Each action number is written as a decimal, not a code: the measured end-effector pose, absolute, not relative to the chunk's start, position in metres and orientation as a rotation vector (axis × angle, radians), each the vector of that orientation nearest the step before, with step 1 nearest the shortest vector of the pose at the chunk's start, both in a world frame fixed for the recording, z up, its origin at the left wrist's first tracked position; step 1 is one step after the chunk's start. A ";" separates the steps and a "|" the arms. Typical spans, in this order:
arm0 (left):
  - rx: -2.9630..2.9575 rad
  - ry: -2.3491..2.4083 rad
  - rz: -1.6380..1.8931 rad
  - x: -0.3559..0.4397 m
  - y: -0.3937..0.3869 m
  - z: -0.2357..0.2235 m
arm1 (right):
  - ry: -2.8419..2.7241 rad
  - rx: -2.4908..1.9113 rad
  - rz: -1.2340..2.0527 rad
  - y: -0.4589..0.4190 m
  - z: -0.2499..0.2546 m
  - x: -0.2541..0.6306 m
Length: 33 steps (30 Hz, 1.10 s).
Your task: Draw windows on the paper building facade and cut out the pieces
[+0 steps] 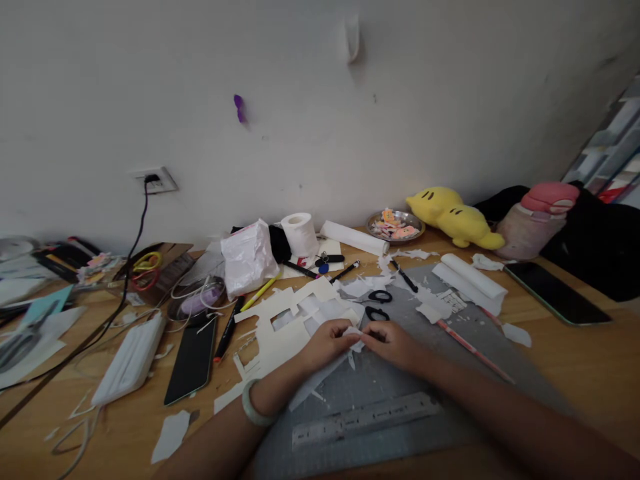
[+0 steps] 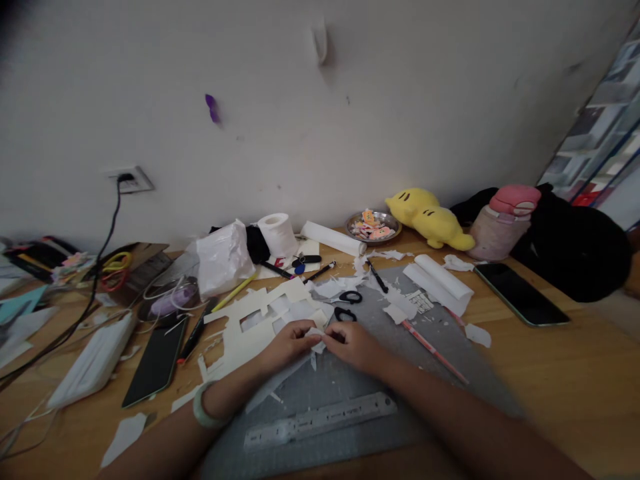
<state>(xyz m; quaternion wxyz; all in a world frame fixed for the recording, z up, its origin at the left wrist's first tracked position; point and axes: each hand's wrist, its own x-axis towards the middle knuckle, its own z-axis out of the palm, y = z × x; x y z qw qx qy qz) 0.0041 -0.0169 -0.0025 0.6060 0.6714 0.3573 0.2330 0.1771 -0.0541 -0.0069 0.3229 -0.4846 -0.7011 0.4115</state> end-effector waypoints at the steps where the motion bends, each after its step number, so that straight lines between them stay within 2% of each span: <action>1: 1.541 0.824 0.534 0.004 -0.017 -0.003 | -1.832 -1.271 1.089 -0.054 -0.007 0.177; 11: 1.479 0.854 0.640 0.007 -0.015 -0.009 | -1.869 -1.248 1.098 -0.052 -0.014 0.178; 33: 1.458 0.844 0.613 0.009 -0.016 -0.008 | -1.676 -1.282 1.212 -0.050 -0.012 0.179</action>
